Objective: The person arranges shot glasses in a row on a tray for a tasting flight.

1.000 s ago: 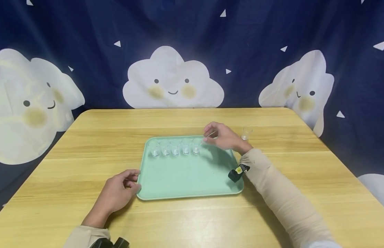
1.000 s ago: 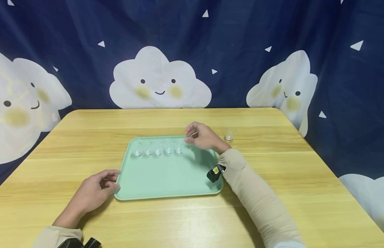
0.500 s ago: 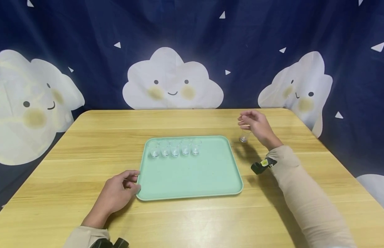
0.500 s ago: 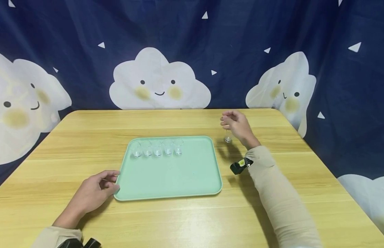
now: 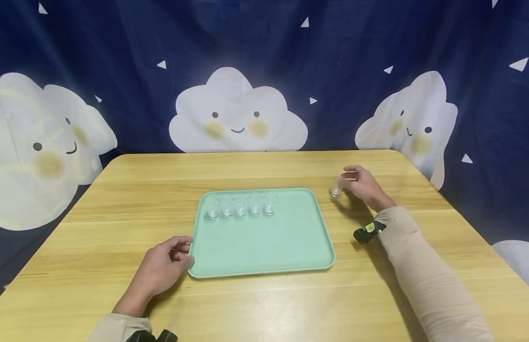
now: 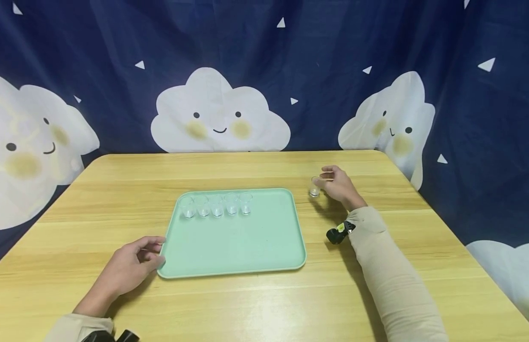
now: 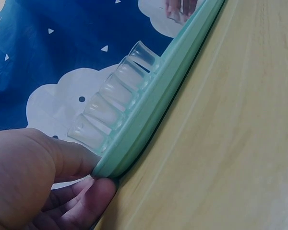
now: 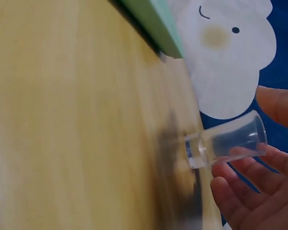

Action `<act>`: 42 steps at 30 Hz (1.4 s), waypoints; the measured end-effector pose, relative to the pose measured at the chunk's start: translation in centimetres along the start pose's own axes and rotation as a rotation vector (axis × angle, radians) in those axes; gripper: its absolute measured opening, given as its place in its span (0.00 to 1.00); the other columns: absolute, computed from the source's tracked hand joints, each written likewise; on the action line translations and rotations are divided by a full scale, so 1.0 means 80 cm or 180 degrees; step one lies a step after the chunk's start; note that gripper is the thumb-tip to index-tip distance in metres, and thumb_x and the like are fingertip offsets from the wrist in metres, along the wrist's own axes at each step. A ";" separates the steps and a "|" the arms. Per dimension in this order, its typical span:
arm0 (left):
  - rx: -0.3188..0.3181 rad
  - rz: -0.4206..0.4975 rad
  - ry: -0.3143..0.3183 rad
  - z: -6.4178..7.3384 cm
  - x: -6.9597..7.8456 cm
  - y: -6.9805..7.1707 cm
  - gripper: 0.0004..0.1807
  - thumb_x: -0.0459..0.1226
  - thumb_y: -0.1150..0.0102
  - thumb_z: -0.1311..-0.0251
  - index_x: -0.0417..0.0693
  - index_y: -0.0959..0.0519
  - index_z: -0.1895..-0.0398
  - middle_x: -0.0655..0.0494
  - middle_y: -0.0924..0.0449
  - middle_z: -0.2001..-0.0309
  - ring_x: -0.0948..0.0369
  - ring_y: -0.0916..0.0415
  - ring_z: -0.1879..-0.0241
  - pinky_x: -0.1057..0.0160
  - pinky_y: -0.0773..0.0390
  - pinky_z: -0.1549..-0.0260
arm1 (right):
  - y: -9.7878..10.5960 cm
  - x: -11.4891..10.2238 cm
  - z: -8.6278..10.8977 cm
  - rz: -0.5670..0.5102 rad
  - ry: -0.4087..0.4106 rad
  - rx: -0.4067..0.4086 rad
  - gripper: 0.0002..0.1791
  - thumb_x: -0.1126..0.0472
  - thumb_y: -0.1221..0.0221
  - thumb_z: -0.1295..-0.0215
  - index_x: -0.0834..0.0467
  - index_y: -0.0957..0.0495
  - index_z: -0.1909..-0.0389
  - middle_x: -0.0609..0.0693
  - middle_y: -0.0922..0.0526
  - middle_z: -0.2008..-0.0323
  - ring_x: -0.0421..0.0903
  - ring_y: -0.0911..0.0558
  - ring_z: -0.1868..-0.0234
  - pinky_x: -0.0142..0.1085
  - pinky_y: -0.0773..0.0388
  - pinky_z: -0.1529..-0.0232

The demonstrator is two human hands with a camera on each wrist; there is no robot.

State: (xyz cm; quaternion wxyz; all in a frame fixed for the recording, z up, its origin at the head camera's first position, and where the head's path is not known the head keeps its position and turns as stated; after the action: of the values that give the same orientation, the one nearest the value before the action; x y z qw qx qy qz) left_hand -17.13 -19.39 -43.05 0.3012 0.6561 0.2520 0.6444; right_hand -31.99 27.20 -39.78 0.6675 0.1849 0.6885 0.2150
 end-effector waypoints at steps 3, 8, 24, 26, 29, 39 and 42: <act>-0.0023 0.0013 0.0014 0.001 0.000 -0.001 0.21 0.34 0.39 0.41 0.40 0.24 0.43 0.53 0.21 0.57 0.61 0.27 0.63 0.61 0.27 0.61 | -0.011 0.005 0.000 0.0152 0.0003 -0.0197 0.33 0.61 0.41 0.34 0.72 0.41 0.34 0.69 0.30 0.41 0.62 0.30 0.38 0.49 0.33 0.41; -0.0042 0.0033 0.0018 0.002 0.000 -0.002 0.21 0.34 0.39 0.41 0.39 0.24 0.43 0.53 0.21 0.56 0.61 0.26 0.63 0.61 0.27 0.61 | -0.015 0.007 -0.001 0.0364 0.0120 -0.0157 0.27 0.63 0.39 0.35 0.71 0.33 0.39 0.68 0.26 0.44 0.61 0.26 0.42 0.47 0.30 0.45; -0.0048 0.0045 0.0039 0.001 0.000 0.000 0.22 0.34 0.38 0.41 0.38 0.24 0.43 0.52 0.20 0.56 0.61 0.26 0.63 0.61 0.27 0.63 | -0.017 -0.013 0.007 0.0202 0.0414 0.0302 0.22 0.61 0.37 0.36 0.69 0.26 0.47 0.65 0.21 0.51 0.59 0.20 0.53 0.33 0.25 0.56; -0.0054 0.0040 0.0038 0.001 0.000 -0.001 0.22 0.34 0.38 0.41 0.38 0.24 0.43 0.53 0.20 0.56 0.61 0.26 0.63 0.61 0.27 0.63 | -0.021 -0.018 0.008 0.0201 0.0478 0.0336 0.21 0.61 0.36 0.37 0.69 0.26 0.48 0.64 0.20 0.52 0.58 0.19 0.55 0.33 0.25 0.56; -0.0068 0.0045 0.0038 0.000 -0.001 -0.001 0.22 0.35 0.38 0.41 0.37 0.24 0.43 0.53 0.20 0.56 0.61 0.26 0.63 0.62 0.27 0.64 | -0.030 -0.028 0.010 0.0182 0.0533 0.0298 0.20 0.61 0.36 0.38 0.68 0.25 0.49 0.63 0.20 0.54 0.57 0.19 0.56 0.37 0.24 0.56; -0.0044 0.0052 0.0029 0.000 -0.001 -0.001 0.22 0.34 0.38 0.41 0.38 0.24 0.43 0.53 0.20 0.56 0.61 0.26 0.64 0.62 0.27 0.63 | -0.066 -0.060 0.017 0.0126 0.0647 0.0028 0.19 0.62 0.34 0.40 0.67 0.24 0.51 0.61 0.19 0.56 0.56 0.18 0.57 0.39 0.23 0.58; -0.0037 0.0057 0.0015 0.001 -0.001 -0.001 0.22 0.34 0.38 0.41 0.38 0.24 0.43 0.53 0.20 0.56 0.61 0.26 0.64 0.62 0.27 0.63 | -0.078 -0.068 0.018 0.0177 0.0670 -0.0062 0.20 0.62 0.34 0.41 0.68 0.24 0.51 0.60 0.19 0.57 0.55 0.18 0.57 0.42 0.23 0.56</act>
State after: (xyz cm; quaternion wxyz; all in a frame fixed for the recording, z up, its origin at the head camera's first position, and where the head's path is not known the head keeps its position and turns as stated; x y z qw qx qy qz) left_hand -17.06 -19.35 -43.16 0.2987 0.6551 0.2430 0.6501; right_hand -30.14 19.11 -38.61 0.5870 0.1738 0.7473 0.2583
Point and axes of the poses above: each hand's wrist, its own z-axis away from the middle knuckle, its own y-axis out of the back of the hand, x = y × z, the point moved 8 cm from there along -z, towards the middle knuckle
